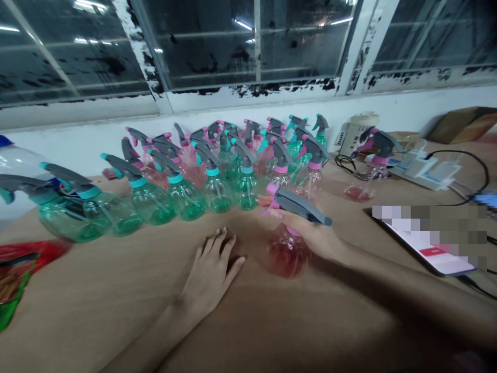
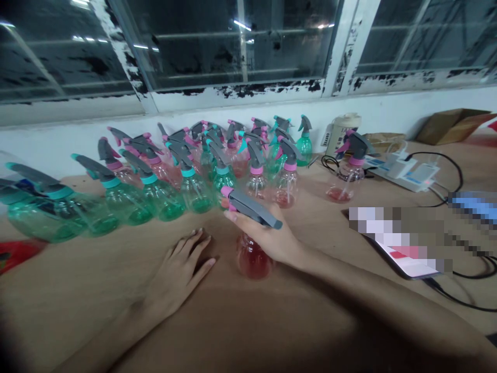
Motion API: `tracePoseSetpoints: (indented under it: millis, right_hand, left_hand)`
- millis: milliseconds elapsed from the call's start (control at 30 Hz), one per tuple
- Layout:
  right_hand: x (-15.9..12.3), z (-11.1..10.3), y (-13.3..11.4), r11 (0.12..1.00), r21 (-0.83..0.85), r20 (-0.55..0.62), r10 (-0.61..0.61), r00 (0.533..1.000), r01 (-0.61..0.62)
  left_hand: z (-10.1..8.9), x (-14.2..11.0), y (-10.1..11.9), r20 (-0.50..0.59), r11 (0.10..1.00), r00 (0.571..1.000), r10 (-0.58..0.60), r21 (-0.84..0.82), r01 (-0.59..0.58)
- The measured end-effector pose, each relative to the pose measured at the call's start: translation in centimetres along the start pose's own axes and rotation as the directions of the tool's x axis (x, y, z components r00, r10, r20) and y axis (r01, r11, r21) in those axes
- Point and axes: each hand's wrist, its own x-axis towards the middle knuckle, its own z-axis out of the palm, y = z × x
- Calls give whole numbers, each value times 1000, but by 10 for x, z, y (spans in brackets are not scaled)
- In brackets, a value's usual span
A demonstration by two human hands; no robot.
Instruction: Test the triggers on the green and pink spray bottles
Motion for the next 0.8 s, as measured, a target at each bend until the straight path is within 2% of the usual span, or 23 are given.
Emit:
tracePoseSetpoints:
  millis: [333,567,733,800]
  right_hand:
    - [1,1,4,999,29,25,-25,999,24]
    - [2,-1,3,1000,-21,47,-1,999,2]
    - [1,-3,1,999,26,80,27,996,-29]
    - [1,-4,1,1000,-21,77,21,997,-19]
  left_hand:
    - [1,0,0,-26,1000,1000,7,13,-7]
    - [1,-1,-1,-29,1000,1000,6,-6,-6]
    - [1,0,0,-11,1000,1000,-4,-5,4]
    - [1,0,0,-18,1000,1000,-5,-1,5]
